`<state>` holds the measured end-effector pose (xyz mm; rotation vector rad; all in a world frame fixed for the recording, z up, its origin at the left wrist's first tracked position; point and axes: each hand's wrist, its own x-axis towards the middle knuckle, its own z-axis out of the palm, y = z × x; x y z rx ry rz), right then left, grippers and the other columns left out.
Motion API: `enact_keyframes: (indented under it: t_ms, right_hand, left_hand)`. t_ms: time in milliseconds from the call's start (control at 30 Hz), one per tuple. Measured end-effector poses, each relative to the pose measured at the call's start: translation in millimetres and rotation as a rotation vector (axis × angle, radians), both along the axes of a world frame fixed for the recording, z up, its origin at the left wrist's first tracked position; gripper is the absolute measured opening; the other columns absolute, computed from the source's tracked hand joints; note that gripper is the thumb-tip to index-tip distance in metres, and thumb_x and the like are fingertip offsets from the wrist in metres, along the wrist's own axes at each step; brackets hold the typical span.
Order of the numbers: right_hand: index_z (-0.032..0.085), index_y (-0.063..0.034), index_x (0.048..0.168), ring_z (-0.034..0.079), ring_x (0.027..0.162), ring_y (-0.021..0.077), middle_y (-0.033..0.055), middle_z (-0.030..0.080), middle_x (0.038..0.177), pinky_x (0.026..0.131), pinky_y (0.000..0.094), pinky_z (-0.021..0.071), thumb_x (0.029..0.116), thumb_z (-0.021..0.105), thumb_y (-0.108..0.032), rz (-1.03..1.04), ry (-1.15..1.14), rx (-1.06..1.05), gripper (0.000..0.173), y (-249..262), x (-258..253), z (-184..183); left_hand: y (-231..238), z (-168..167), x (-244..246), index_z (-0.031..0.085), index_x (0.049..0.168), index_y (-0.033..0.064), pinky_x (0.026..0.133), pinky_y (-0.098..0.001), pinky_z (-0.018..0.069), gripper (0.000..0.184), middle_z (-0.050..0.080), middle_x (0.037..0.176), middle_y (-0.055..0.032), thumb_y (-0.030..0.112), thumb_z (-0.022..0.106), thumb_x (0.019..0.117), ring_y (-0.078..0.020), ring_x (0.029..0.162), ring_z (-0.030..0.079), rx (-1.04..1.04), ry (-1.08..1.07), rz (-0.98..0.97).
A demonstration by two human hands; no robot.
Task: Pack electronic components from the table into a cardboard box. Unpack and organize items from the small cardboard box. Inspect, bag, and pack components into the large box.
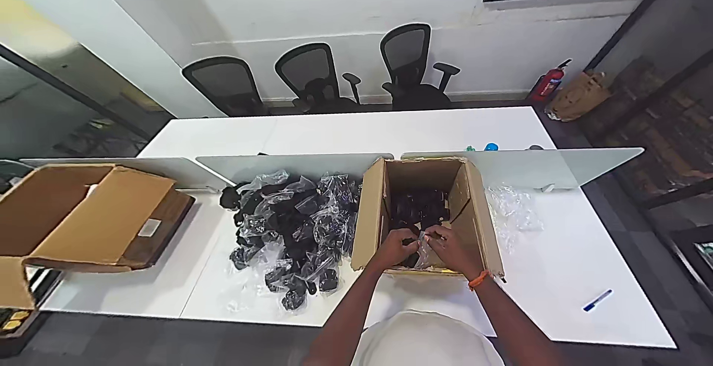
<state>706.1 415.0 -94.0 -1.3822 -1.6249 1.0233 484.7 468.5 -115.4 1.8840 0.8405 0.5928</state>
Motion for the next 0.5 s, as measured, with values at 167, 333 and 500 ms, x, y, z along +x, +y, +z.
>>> enact_keyframes:
  t_ms: [167, 333, 500]
  right_hand:
    - [0.075, -0.0070, 0.104, 0.067, 0.098, 0.0081, 0.0035, 0.071, 0.104, 0.091, 0.0265, 0.0560, 0.0971, 0.068, -0.021, 0.028, 0.041, 0.047, 0.017, 2.0, 0.1, -5.5]
    - [0.075, -0.0065, 0.097, 0.066, 0.094, 0.0105, 0.0036, 0.071, 0.099, 0.087, 0.0282, 0.0567, 0.0970, 0.068, -0.019, 0.026, 0.114, 0.115, 0.014, 6.1, -0.8, -11.9]
    - [0.074, -0.0060, 0.095, 0.066, 0.092, 0.0093, 0.0031, 0.070, 0.097, 0.085, 0.0273, 0.0562, 0.0966, 0.066, -0.017, 0.033, 0.112, 0.115, 0.013, 7.3, -6.6, -9.1]
  left_hand:
    - [-0.3, -2.8, 0.9, 0.076, 0.096, 0.0031, 0.091, -0.0312, 0.0549, 0.026, 0.072, 0.100, -0.0071, 0.028, 0.066, 0.0978, -0.0107, 0.096, 0.067, -0.021, -0.038, -0.014]
    - [-1.3, 1.6, 0.1, 0.076, 0.106, 0.0073, 0.093, -0.0302, 0.0553, 0.024, 0.073, 0.104, -0.0049, 0.028, 0.068, 0.0976, -0.0090, 0.099, 0.067, -0.058, -0.054, -0.018]
    - [-0.6, -0.6, 1.3, 0.074, 0.095, 0.0034, 0.088, -0.0300, 0.0543, 0.023, 0.070, 0.097, -0.0062, 0.025, 0.067, 0.0973, -0.0107, 0.094, 0.065, -0.057, -0.094, -0.036]
